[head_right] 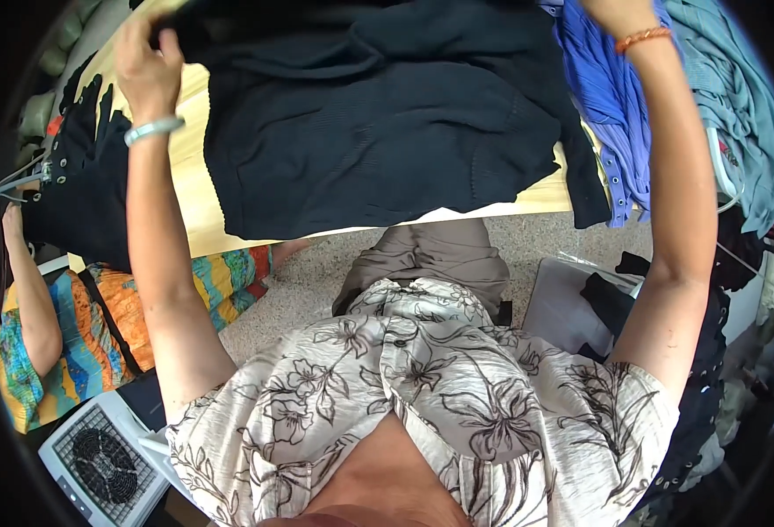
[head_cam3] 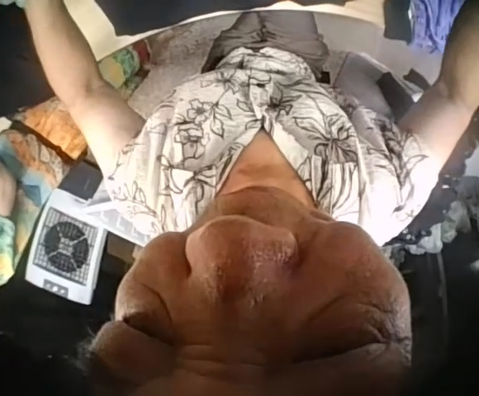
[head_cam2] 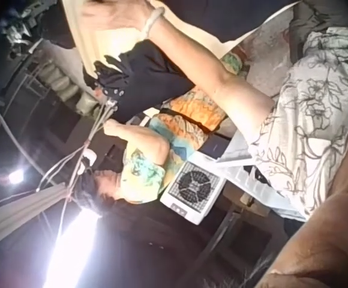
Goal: Inspecting black garments with gold buttons for quality and trimming loose threads with scissors.
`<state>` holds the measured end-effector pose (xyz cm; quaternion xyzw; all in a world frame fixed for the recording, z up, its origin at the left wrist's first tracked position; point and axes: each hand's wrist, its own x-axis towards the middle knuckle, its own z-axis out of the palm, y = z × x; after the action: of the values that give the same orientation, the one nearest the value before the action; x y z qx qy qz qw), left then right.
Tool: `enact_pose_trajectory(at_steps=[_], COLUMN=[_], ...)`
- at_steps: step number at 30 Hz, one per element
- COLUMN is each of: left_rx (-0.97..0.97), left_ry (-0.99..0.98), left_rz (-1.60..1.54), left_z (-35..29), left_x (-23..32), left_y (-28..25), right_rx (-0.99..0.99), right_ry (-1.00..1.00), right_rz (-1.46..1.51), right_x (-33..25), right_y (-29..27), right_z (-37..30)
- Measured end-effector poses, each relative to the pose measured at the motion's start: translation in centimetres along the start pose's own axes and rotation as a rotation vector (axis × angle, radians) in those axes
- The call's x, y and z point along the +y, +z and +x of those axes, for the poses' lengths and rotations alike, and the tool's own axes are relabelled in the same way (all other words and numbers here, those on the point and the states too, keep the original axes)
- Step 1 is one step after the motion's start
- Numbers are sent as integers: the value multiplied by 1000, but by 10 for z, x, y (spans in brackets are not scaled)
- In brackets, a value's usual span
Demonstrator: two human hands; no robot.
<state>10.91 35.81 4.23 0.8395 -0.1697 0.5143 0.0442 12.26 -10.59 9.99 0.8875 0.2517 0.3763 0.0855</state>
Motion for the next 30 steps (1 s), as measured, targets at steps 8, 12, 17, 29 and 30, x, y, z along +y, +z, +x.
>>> enact_pose_trajectory(at_steps=[8,12,17,29,30], left_rx=[-441,-716,-772,-596,-569], left_ry=[-277,-207,-195,-223,-145], left_rz=[-525,-392,-293,-774,-786], left_z=[-163,-208,-207,-149,-135], left_x=[107,130,118,118,122], left_y=[-88,-116,-121,-125,-123], right_rx=[-5,-220,-467,-264,-244], right_ry=[-61,-142,-249,-30,-37], right_rz=[540,824,705,1004,1041], right_x=[-56,-138,-199,-198,-214], right_y=[-10,-25,-7,-42,-42], right_z=[-98,-125,-153,-140,-133])
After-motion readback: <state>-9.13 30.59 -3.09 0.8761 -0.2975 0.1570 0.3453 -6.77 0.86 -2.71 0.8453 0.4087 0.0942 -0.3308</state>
